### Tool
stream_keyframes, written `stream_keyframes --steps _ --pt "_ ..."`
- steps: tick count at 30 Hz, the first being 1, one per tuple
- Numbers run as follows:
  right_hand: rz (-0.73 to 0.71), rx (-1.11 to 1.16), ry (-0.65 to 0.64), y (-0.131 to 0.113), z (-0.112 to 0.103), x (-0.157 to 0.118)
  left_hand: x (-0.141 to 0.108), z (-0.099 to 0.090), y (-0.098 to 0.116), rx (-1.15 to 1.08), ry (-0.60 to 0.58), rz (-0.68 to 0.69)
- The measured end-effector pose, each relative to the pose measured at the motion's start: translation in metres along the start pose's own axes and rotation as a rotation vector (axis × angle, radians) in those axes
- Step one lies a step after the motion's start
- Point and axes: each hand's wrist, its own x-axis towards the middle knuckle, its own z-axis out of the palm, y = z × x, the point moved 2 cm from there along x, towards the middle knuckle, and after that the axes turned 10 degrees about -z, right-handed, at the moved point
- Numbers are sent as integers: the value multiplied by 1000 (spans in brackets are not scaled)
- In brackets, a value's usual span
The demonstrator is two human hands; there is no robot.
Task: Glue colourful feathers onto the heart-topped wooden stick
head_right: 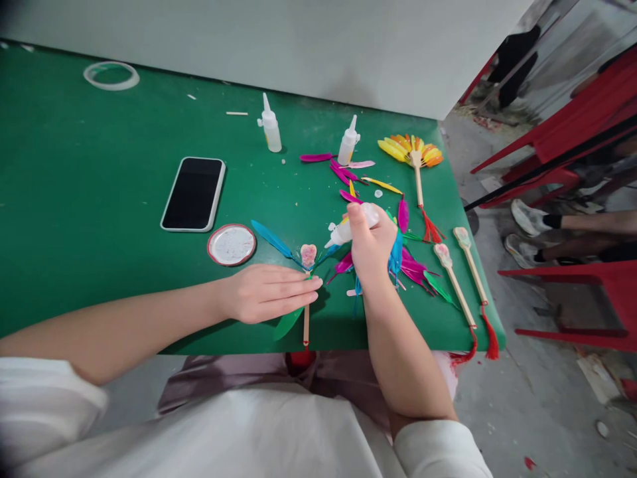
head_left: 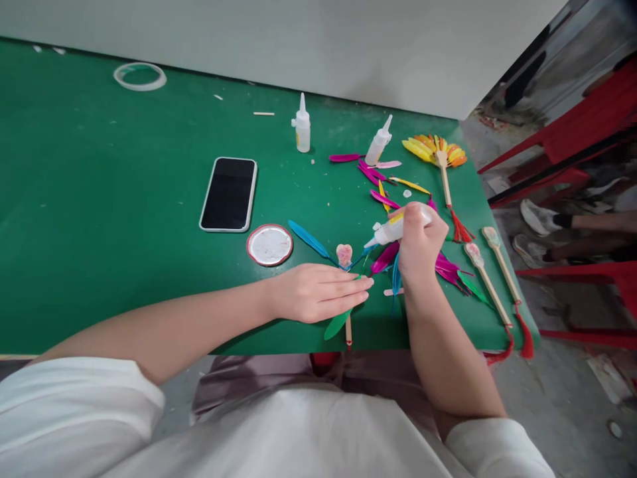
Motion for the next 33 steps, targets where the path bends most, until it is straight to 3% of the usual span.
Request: stream_keyframes --steps 6,10,16,26,33 --pt "167 245 203 10 -4 7 0 -1 1 56 2 30" --pt "166 278 283 5 -7 8 0 0 0 68 -1 9" --pt "31 314 200 -8 -3 0 1 1 -1 67 -14 -3" --pt "135 310 178 0 2 2 1 1 -1 87 1 3" --pt "121 225 118 4 2 2 2 1 0 91 5 8"
